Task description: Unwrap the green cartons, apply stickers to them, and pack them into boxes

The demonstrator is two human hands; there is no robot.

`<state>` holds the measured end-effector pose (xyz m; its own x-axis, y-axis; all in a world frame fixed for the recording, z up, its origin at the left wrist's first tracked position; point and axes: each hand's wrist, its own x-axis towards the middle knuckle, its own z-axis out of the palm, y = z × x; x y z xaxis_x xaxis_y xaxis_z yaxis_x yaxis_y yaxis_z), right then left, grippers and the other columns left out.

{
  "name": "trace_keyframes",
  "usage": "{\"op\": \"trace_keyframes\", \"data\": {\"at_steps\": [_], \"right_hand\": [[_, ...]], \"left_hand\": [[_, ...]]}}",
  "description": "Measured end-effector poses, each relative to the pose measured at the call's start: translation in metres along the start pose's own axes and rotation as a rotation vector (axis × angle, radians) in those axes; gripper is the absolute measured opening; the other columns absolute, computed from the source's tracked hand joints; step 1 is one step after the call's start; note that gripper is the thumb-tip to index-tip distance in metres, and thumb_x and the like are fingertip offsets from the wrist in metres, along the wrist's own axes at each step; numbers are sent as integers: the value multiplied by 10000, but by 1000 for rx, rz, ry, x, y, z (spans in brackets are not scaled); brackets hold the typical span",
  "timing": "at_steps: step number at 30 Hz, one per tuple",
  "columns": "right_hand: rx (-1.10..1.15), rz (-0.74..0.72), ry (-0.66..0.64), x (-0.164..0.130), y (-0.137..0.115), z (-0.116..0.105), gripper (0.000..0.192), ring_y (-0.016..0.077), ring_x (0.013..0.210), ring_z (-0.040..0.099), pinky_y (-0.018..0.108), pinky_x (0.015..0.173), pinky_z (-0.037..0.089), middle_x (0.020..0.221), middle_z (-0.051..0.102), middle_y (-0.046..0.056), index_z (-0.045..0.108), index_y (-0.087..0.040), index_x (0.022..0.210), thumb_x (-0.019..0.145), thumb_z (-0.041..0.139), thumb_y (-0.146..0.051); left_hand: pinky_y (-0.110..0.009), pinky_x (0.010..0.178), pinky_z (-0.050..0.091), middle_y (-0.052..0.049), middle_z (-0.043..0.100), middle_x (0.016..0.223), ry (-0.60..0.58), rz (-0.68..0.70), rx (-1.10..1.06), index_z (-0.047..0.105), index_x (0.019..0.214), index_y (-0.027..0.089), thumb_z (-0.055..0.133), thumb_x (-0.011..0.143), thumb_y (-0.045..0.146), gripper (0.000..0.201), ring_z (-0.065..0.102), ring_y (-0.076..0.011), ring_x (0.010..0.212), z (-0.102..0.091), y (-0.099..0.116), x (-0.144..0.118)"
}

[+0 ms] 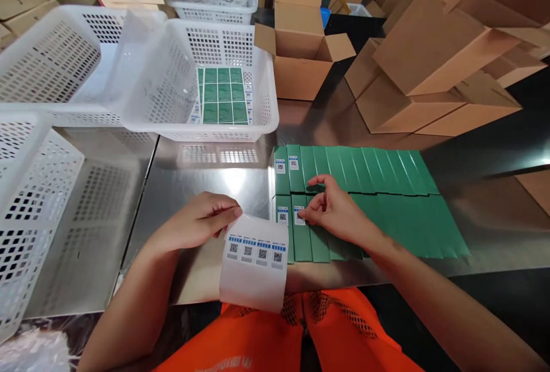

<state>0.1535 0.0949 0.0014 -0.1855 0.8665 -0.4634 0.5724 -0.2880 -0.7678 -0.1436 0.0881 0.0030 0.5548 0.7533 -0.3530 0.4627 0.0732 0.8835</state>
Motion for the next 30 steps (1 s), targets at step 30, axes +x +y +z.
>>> {"op": "trace_keyframes", "data": {"at_steps": [30], "right_hand": [[274,-376,316,-25,-12,35,162,151,671,616,279,625,491,754,696,-6,762,-259,977,831,746,-326]], "left_hand": [[-215,549,364,17,559,595,464,163,-399,608,622,152,733,814,471,392,471,-95,569,39,-11,15]]}}
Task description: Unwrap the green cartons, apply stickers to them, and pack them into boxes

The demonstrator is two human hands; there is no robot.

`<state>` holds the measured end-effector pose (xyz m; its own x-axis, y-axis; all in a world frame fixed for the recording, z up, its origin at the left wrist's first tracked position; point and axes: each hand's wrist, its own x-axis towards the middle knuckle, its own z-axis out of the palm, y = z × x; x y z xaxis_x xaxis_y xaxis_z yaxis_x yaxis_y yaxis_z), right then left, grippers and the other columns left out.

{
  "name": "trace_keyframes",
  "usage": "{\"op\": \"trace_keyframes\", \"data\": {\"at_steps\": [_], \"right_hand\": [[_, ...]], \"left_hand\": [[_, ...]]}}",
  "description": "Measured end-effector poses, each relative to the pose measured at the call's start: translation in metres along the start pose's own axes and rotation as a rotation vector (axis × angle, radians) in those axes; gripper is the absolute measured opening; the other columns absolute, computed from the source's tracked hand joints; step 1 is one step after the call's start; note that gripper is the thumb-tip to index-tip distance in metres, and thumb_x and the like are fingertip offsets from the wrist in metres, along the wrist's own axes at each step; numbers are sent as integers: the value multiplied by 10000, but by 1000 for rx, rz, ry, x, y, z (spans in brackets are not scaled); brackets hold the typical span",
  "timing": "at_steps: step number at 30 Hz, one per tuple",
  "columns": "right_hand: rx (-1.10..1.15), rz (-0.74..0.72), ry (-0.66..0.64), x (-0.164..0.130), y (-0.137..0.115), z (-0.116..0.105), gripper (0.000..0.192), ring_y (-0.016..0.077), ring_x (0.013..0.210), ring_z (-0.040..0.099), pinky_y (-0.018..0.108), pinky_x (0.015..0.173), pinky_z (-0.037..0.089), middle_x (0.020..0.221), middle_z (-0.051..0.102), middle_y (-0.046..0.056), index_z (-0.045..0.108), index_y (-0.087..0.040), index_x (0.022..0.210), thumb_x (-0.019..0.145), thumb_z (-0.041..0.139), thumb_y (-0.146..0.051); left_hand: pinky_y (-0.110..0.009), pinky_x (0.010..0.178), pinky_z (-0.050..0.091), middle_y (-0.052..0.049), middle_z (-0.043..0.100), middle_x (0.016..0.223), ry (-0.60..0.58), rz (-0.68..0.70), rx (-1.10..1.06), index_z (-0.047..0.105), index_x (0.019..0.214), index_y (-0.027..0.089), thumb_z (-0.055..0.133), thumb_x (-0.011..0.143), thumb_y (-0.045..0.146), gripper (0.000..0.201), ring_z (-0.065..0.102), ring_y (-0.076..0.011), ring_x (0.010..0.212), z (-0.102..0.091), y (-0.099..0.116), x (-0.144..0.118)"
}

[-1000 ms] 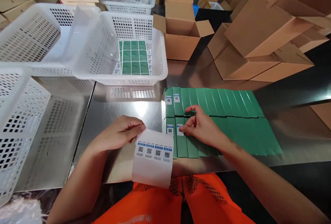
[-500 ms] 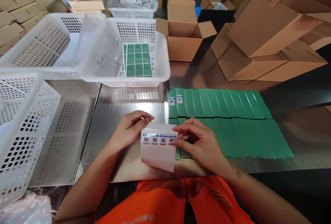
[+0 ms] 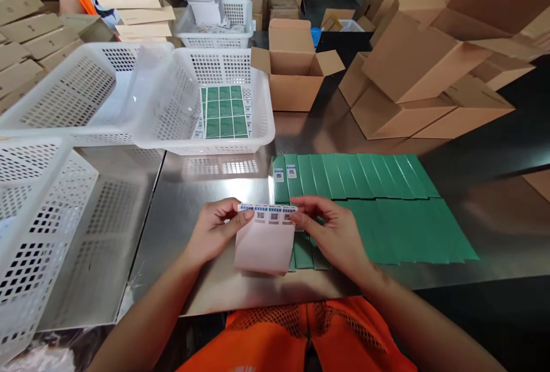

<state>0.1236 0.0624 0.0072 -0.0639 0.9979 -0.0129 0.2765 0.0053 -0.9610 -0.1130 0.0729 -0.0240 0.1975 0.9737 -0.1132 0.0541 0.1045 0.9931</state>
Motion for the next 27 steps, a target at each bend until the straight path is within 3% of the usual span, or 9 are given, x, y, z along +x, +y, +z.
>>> {"op": "trace_keyframes", "data": {"at_steps": [6,10,13,15,19,23,27], "right_hand": [[-5,-242,25,16,-5,-13,97,194,917,632,350,835,511,942,673,32,692,-257,821,875,686,-337],[74,-43,99,66,-1,-43,252,177,791,626,340,758,534,840,647,3,600,-254,922,811,726,-443],[-12,202,-55,103,7,-59,303,145,668,593,285,662,512,680,592,-43,593,-237,947,734,780,-345],[-57,298,-153,116,12,-62,393,130,599,574,259,603,488,623,586,-63,589,-233,1066,717,770,-241],[-104,326,-195,118,14,-58,639,131,570,585,234,566,468,601,611,-76,436,-226,1305,737,720,-161],[-177,349,-178,119,14,-54,585,145,607,612,248,596,494,610,608,-74,393,-212,1247,755,705,-157],[-321,366,-123,130,15,-57,606,166,587,581,273,555,461,626,574,-76,451,-224,1121,636,806,-151]], "left_hand": [[-220,502,304,29,488,533,37,-162,-41,558,579,150,745,745,575,494,395,-87,519,4,4,1],[-219,496,288,42,451,519,44,-215,-78,501,560,162,771,704,582,519,382,-85,508,5,7,2],[-217,501,286,41,445,526,14,-214,-71,485,549,162,769,696,589,534,380,-84,518,6,8,3],[-218,505,288,38,450,535,-12,-219,-64,498,553,159,763,698,591,527,384,-85,526,7,10,3],[-221,521,310,25,494,566,-44,-233,-78,532,576,152,755,705,583,503,414,-94,548,8,11,3],[-222,529,323,20,513,573,-54,-237,-72,553,588,148,749,713,577,488,429,-99,556,8,11,2],[-224,533,333,13,536,585,-58,-234,-68,574,601,145,752,712,574,478,443,-102,558,8,11,2]]}}
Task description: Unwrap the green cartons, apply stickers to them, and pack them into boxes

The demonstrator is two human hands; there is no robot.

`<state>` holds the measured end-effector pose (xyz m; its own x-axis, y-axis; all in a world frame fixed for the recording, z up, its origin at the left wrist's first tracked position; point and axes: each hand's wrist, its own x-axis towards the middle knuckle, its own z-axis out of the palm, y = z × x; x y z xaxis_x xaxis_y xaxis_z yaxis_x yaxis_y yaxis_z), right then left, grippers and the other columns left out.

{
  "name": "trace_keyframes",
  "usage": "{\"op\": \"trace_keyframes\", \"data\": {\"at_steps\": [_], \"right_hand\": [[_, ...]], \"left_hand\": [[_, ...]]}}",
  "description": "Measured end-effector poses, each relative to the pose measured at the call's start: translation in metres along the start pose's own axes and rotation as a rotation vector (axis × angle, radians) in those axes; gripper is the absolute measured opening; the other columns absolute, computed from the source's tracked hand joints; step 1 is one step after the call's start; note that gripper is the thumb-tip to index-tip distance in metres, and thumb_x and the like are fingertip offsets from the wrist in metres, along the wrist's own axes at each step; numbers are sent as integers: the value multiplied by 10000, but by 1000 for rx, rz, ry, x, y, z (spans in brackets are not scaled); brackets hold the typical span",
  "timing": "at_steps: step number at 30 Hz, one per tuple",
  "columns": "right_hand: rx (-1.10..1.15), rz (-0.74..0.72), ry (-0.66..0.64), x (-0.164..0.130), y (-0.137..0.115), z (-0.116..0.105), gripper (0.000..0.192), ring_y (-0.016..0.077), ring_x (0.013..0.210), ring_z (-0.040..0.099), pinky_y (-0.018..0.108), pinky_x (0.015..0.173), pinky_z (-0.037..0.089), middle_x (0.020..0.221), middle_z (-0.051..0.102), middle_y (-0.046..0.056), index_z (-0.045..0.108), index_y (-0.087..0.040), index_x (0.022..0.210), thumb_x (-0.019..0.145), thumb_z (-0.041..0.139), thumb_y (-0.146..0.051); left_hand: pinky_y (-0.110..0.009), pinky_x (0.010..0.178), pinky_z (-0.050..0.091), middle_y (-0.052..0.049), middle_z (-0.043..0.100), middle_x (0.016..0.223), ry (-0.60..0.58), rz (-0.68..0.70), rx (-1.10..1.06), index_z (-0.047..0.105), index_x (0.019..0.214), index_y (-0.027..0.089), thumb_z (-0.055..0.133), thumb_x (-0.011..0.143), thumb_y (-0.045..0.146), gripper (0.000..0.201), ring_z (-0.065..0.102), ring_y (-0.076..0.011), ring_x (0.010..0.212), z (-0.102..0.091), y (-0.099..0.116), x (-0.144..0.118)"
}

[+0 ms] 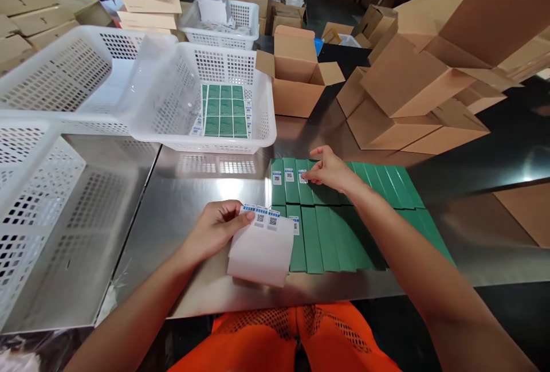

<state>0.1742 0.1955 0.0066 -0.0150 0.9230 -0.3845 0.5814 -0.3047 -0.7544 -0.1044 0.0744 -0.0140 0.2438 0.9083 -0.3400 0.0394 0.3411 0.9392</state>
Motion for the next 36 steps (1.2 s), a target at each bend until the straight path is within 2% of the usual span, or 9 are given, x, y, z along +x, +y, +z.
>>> {"op": "trace_keyframes", "data": {"at_steps": [4,7,12,16,20,23,27,32,36], "right_hand": [[-166,-108,124,-12,-3,3,497,173,645,551,285,574,419,680,535,-54,574,-227,981,593,878,-289],[-79,-302,-34,-46,-7,25,350,172,701,571,309,628,460,811,618,6,662,-230,1031,778,750,-456],[-11,-503,-180,-96,-15,65,80,179,815,605,304,691,463,867,658,20,716,-248,850,813,744,-313],[187,-627,-111,-103,-16,50,76,179,885,605,321,798,483,892,645,10,651,-256,794,861,686,-249],[288,-463,-90,-94,-4,10,134,174,838,614,323,767,499,875,626,5,605,-255,876,870,684,-363],[203,-231,-246,-88,14,-5,270,150,677,584,289,628,476,736,591,-28,567,-244,945,821,722,-426],[230,-31,-362,-86,39,3,531,154,579,584,268,539,452,644,608,-76,396,-268,1054,720,797,-363],[189,19,-296,-87,46,17,533,167,524,586,276,509,437,605,633,-77,333,-269,1016,710,768,-306],[-86,-28,-173,-91,36,20,510,202,596,631,301,561,438,616,650,-62,364,-264,1020,700,759,-230]], "left_hand": [[-222,524,327,21,525,557,18,20,-6,570,588,148,757,710,574,481,439,-98,539,1,1,0],[-222,524,342,17,552,566,7,28,-27,584,592,151,765,696,580,477,451,-101,539,2,2,0],[-224,503,335,27,523,544,12,11,-37,557,581,159,773,689,580,485,427,-95,521,5,-1,2],[-219,486,309,35,482,527,41,-7,-11,516,568,164,766,696,589,510,401,-89,511,3,-3,3],[-219,502,328,29,495,545,33,-23,-1,526,575,158,759,706,588,506,423,-94,526,2,-2,1],[-220,493,325,31,500,547,5,-38,-10,533,574,160,762,707,578,494,420,-92,516,3,0,0],[-217,476,322,37,500,541,9,-47,7,542,590,162,757,724,565,475,414,-89,501,4,-3,1],[-225,494,335,32,500,541,42,-33,28,561,597,156,761,726,566,474,435,-95,509,1,-8,3],[-224,502,336,23,514,549,58,-7,58,565,587,154,770,731,541,461,436,-95,520,-1,-8,0]]}}
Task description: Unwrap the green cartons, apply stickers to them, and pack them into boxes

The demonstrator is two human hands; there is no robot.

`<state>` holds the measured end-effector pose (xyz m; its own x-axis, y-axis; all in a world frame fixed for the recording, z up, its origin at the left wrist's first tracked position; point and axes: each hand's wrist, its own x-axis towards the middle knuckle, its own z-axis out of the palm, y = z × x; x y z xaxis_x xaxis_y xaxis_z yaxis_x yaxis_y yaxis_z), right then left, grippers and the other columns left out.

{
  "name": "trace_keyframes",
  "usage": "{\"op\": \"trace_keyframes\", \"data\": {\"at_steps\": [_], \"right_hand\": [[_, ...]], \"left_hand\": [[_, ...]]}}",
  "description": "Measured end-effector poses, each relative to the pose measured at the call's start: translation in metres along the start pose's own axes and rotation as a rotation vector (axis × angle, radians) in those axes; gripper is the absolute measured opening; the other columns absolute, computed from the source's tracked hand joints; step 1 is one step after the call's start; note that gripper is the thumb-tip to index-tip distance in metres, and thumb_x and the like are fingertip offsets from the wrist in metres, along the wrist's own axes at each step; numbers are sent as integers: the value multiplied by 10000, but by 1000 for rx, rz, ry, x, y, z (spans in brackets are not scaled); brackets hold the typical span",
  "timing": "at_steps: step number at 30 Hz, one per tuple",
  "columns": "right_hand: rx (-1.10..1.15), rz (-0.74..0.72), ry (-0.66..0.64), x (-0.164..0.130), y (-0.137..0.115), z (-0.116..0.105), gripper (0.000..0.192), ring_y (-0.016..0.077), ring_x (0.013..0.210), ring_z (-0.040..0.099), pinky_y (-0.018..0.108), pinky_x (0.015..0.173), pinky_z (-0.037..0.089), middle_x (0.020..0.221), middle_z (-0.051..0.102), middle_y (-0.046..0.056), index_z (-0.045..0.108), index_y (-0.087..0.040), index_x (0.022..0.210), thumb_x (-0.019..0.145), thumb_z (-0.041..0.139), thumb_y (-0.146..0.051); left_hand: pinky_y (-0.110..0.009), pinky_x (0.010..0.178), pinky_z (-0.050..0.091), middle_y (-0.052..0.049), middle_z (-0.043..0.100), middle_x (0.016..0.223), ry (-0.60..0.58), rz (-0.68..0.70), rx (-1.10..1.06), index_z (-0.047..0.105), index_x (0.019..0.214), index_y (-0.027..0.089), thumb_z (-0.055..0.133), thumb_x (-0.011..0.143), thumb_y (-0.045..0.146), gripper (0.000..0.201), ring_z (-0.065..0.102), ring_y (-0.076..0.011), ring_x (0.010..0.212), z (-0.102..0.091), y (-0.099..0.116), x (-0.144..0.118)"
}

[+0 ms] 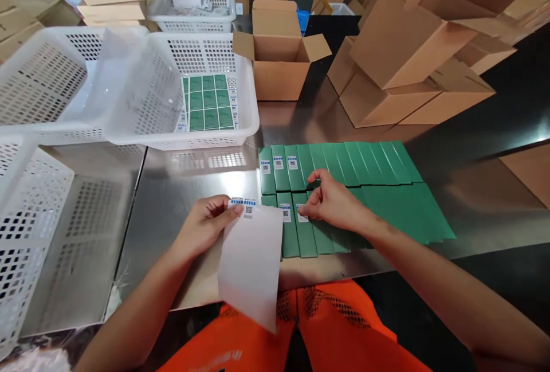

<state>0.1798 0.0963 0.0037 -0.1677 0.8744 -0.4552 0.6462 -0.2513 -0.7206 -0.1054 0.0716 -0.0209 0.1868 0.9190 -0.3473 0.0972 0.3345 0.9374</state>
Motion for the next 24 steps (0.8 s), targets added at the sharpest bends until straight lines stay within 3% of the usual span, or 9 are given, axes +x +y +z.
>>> {"op": "trace_keyframes", "data": {"at_steps": [3,6,9,12,14,18,20,22,24], "right_hand": [[-279,-70,77,-1,-6,-4,466,237,662,638,322,580,408,655,640,-40,450,-264,1033,703,779,-247],[-406,-160,226,-3,-10,-10,481,246,735,622,335,603,415,865,643,16,561,-260,993,623,863,-319],[-85,-327,177,-12,-16,-8,316,199,783,622,333,681,484,1002,637,39,650,-247,987,745,792,-393],[163,-466,46,-29,-23,4,152,175,802,627,305,705,505,922,663,29,704,-246,970,871,694,-361],[147,-609,110,-40,-24,10,34,168,816,620,293,713,496,871,658,20,717,-244,888,882,696,-271],[239,-867,250,-41,-15,-6,111,159,874,626,305,789,501,900,661,11,686,-252,846,920,645,-180],[378,-776,312,-24,-9,-28,59,159,860,643,307,782,514,892,669,5,658,-253,871,915,656,-214],[455,-576,331,1,-5,-49,65,148,752,640,285,708,519,794,658,-11,633,-237,872,872,698,-248],[445,-353,240,30,-5,-63,186,134,635,608,255,617,504,672,616,-43,608,-230,933,803,740,-226]], "left_hand": [[-228,510,330,22,500,551,6,51,31,546,576,158,755,752,533,464,425,-97,533,3,4,-6],[-234,509,289,35,429,539,-6,126,107,516,567,166,711,800,528,473,375,-93,534,12,9,-14],[-241,508,264,38,385,533,-32,170,207,484,551,170,675,831,521,488,349,-93,531,28,16,-18],[-235,501,273,35,404,532,-65,164,197,493,556,170,676,818,540,489,361,-94,526,45,23,-16],[-224,494,286,39,421,536,-108,136,103,522,583,168,693,794,564,480,357,-88,518,55,28,-11],[-203,453,257,66,394,506,-147,65,-79,523,611,171,724,754,599,494,277,-61,467,74,37,-3],[-200,448,250,63,406,508,-115,66,-101,504,611,175,725,751,601,501,291,-62,467,82,39,0],[-199,455,253,53,419,525,-116,95,-80,490,608,175,712,770,587,496,323,-70,487,90,41,2],[-198,465,254,50,410,536,-142,136,-39,474,597,174,695,796,561,488,332,-73,505,94,40,3]]}}
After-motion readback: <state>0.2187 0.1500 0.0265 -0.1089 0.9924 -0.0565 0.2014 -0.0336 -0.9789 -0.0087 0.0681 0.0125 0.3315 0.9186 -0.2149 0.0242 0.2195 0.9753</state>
